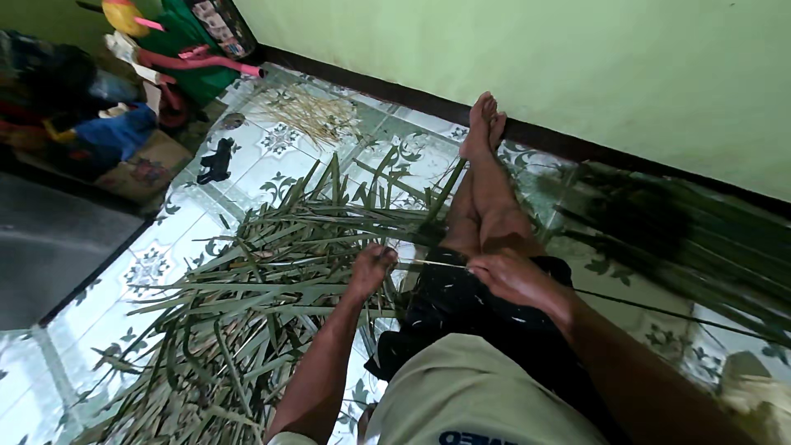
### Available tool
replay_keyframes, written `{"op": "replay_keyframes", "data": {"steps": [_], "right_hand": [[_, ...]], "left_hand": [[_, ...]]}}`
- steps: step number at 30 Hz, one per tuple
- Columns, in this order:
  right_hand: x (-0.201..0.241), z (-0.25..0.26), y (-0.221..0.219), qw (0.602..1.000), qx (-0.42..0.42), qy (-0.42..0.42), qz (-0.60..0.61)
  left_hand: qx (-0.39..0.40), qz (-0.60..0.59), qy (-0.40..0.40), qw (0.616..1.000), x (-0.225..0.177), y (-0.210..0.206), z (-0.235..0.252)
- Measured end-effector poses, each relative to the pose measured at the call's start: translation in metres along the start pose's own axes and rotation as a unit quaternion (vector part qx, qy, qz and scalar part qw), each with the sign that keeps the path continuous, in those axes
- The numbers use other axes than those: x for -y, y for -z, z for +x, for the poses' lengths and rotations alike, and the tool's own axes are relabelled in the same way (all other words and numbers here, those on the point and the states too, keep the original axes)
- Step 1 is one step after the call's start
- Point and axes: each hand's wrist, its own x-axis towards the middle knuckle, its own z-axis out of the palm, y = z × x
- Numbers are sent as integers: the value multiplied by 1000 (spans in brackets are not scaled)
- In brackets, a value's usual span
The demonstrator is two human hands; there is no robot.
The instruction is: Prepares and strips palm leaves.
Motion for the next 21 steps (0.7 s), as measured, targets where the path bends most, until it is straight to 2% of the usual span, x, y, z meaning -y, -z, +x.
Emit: {"op": "replay_keyframes", "data": {"steps": [2, 4, 6, 8, 11, 13, 16, 21], "right_hand": [[-6, -3, 2, 1000, 12, 0, -6], [-9, -6, 9, 999, 38, -21, -22], [-7, -8, 16, 994, 82, -49, -52], [-2, -6, 21, 988, 112, -62, -81], [6, 1, 21, 989, 106, -45, -91], [17, 5, 27, 988, 112, -30, -101], [32, 5, 37, 983, 126, -13, -133], [26, -7, 62, 985, 102, -45, -133]], "left_hand": [[-57, 11, 50, 997, 5, 7, 3], [-72, 64, 88, 991, 21, 21, 5], [-51, 104, 92, 989, 33, 31, 1], [-4, 94, 75, 993, 28, 30, -10], [132, 68, 3, 989, 5, 10, -24], [193, 90, -49, 976, -3, -11, -27], [210, 117, -83, 967, -2, -27, -23], [171, 156, -37, 972, 17, -12, -22]]}}
